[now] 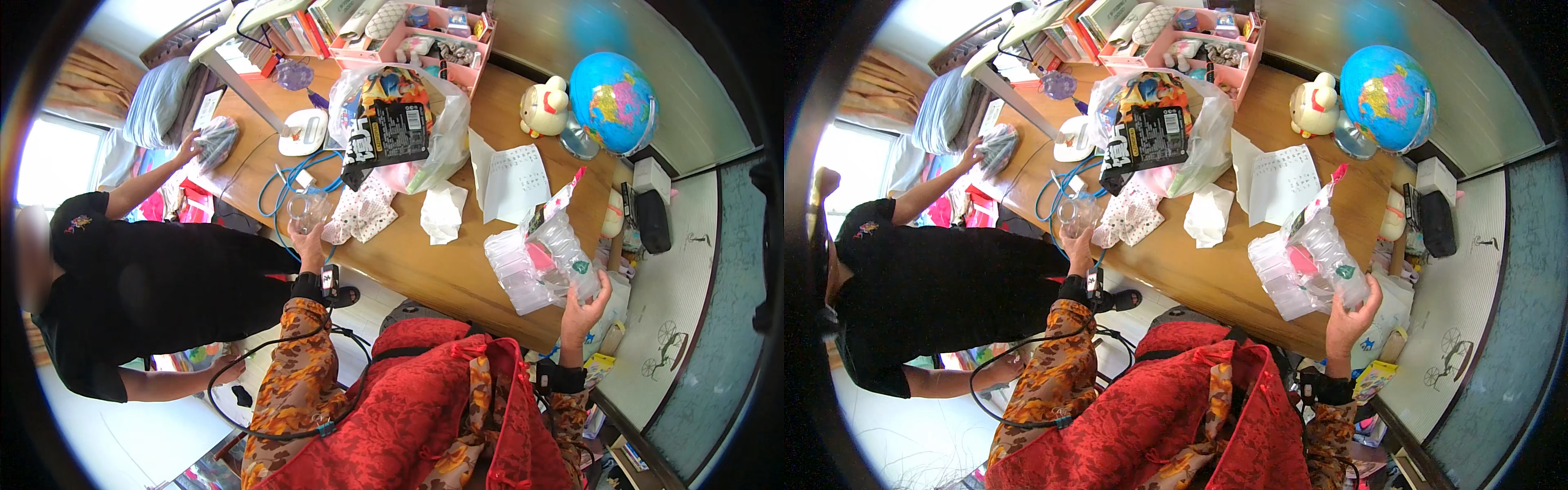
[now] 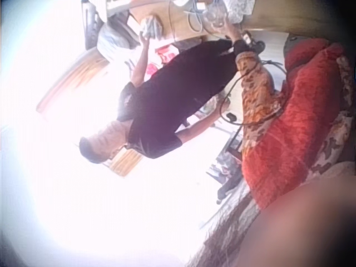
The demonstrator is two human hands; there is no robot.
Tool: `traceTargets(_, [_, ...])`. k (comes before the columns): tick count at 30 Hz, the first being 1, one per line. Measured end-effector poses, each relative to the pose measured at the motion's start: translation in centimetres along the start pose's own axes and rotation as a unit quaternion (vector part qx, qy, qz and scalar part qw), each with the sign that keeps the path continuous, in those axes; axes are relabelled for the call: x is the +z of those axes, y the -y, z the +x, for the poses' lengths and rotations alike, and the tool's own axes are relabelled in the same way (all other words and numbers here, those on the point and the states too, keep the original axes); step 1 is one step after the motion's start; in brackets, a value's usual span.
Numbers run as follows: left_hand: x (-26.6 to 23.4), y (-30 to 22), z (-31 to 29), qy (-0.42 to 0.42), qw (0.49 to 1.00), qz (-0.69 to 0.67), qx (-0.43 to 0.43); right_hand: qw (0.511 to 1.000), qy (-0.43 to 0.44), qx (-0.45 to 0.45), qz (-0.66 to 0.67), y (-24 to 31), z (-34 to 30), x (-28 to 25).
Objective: The person picks up and places various items on a cluttered desk, including a plastic bag, a small box, a black pouch, and a white box. They open and close the pouch and handle several plastic-wrapped items. Another person is visible in the background but not interacting with the task.
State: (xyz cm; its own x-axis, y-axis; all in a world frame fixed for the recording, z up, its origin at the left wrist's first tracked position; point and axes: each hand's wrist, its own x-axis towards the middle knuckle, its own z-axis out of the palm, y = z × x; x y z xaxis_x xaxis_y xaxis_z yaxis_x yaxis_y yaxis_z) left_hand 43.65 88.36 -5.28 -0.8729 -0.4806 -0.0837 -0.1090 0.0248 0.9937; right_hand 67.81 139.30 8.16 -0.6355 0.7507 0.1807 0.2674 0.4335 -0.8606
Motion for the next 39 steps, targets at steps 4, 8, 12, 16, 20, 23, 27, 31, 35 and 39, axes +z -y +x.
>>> traceTargets(4, [-0.9,0.1,-0.7,-0.062,0.998,0.031,-0.01,1.0,0.005,0.009,0.008,-0.1,0.2,0.4])
traceTargets(8, [-2.4,-1.3,-2.1,-0.183,0.969,0.113,-0.118,0.998,0.011,0.0,0.064,-0.7,0.3,1.1])
traceTargets(12, [-1.1,-5.4,-5.5,-0.095,0.981,0.051,-0.16,0.996,0.012,0.004,0.087,-1.5,0.7,1.3])
traceTargets(16, [4.8,-12.4,-10.8,0.236,0.933,0.002,-0.272,0.998,-0.01,-0.026,0.057,-1.1,0.9,1.4])
traceTargets(20, [12.1,-16.4,-16.1,0.522,0.78,0.039,-0.341,0.996,-0.035,-0.074,0.041,0.8,0.9,1.4])
traceTargets(23, [17.5,-17.0,-20.8,0.547,0.734,0.015,-0.402,0.987,-0.053,-0.147,-0.04,2.5,0.8,1.0])
traceTargets(27, [22.8,-16.8,-24.7,0.568,0.75,0.039,-0.336,0.967,-0.07,-0.233,-0.075,4.6,0.6,0.5])
traceTargets(31, [24.7,-15.5,-25.3,0.54,0.758,0.025,-0.366,0.994,-0.058,-0.096,-0.006,5.8,0.2,-0.5])
traceTargets(35, [24.5,-14.0,-25.4,0.58,0.726,-0.025,-0.369,0.996,-0.055,-0.008,0.074,5.5,1.5,-1.9])
traceTargets(39, [24.1,-13.2,-24.9,0.618,0.69,-0.084,-0.367,0.996,-0.058,-0.027,0.068,4.9,2.9,-2.9])
